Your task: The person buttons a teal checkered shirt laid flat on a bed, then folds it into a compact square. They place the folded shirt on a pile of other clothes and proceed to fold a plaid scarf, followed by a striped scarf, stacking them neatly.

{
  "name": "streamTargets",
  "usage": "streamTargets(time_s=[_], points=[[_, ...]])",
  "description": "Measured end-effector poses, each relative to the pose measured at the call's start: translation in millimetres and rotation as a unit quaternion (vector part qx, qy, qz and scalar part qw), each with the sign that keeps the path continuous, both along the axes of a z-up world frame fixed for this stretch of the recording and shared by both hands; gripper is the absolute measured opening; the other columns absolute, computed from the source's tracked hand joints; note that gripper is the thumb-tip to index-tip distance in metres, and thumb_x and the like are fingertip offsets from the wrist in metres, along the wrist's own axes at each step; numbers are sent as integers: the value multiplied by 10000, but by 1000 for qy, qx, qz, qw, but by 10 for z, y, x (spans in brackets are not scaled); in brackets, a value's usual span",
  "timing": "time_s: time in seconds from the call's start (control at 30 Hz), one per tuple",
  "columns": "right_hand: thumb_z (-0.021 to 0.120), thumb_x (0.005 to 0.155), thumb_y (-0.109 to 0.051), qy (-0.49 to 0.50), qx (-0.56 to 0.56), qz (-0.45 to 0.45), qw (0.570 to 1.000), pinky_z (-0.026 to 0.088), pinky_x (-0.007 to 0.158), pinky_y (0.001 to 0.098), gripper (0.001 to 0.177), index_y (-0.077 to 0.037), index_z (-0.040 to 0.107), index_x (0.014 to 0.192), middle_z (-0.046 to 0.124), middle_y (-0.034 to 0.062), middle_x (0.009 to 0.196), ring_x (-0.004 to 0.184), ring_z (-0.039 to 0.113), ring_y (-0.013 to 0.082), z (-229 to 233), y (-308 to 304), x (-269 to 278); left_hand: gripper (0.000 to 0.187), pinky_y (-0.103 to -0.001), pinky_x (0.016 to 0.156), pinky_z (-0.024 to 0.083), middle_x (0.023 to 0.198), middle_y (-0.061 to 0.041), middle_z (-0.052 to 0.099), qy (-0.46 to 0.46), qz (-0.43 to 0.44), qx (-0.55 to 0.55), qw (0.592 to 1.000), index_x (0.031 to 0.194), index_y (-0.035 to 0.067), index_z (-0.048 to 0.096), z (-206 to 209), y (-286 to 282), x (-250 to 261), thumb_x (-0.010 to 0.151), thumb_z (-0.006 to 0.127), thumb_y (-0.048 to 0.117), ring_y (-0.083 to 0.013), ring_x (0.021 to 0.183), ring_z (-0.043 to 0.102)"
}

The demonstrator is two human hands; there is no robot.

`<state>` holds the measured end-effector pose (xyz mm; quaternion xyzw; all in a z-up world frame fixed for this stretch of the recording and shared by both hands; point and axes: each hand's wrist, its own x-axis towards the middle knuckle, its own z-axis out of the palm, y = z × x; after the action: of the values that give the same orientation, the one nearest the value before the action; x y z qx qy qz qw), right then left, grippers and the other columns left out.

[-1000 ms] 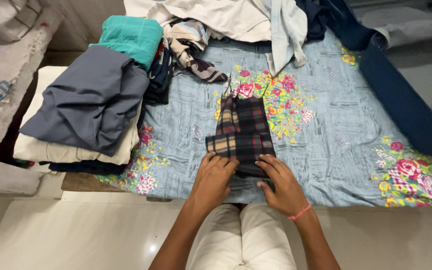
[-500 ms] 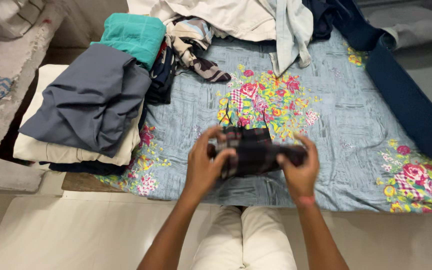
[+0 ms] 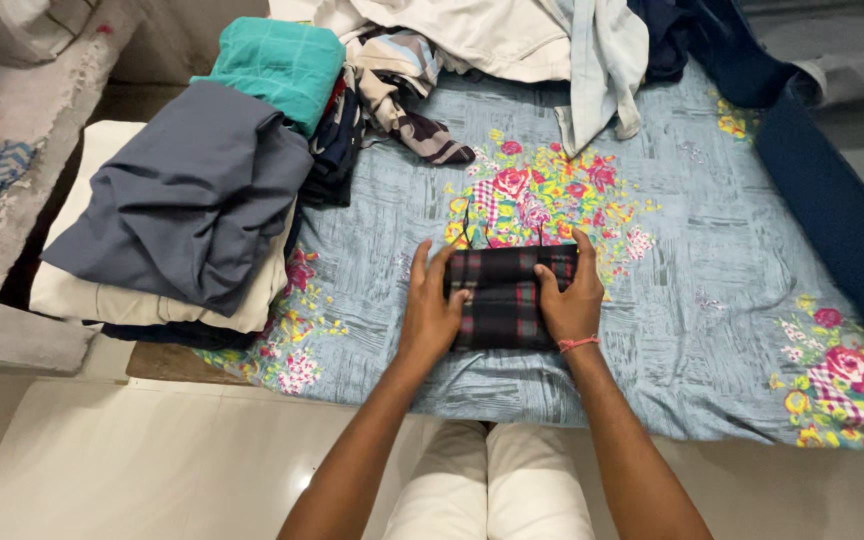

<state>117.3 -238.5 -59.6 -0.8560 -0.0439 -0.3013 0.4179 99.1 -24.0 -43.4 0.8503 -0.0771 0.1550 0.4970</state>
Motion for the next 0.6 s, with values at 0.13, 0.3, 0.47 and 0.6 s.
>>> streamTargets(time_s=[0.13,0.3,0.47,0.6], points=[[739,853,-57,13,-49,28,998,419,1144,463,723,28,433,1503,524,246,1459,1368,502,424,167,55,-93,564,-533,1148,357,1569,-297,365,-59,31,115,991,1394,52,544,139,-77,-169,862,731,69,-493,1392,393],[645,928,-126,-34,-203,45,978,298,1233,543,571,-41,483,1469,473,207,1559,1486,404,391,264,122,-269,534,-585,1216,244,1561,-215,429,-123,-30,281,951,1429,28,530,320,-240,-220,931,629,194,-426,1475,361],[539,974,-324,101,-327,91,935,178,1197,611,623,-27,436,1512,387,177,1602,1506,292,369,-14,155,-211,680,-626,1195,153,1595,-213,367,-66,-77,307,946,1491,66,479,128,-248,-138,922,601,418,-421,1500,270],[514,988,-374,113,-321,101,935,177,1198,605,651,-31,413,1531,354,167,1626,1521,267,362,-121,109,-137,719,-644,1195,126,1618,-224,325,-24,-53,293,954,1510,107,473,34,-189,-150,910,614,478,-419,1521,234]])
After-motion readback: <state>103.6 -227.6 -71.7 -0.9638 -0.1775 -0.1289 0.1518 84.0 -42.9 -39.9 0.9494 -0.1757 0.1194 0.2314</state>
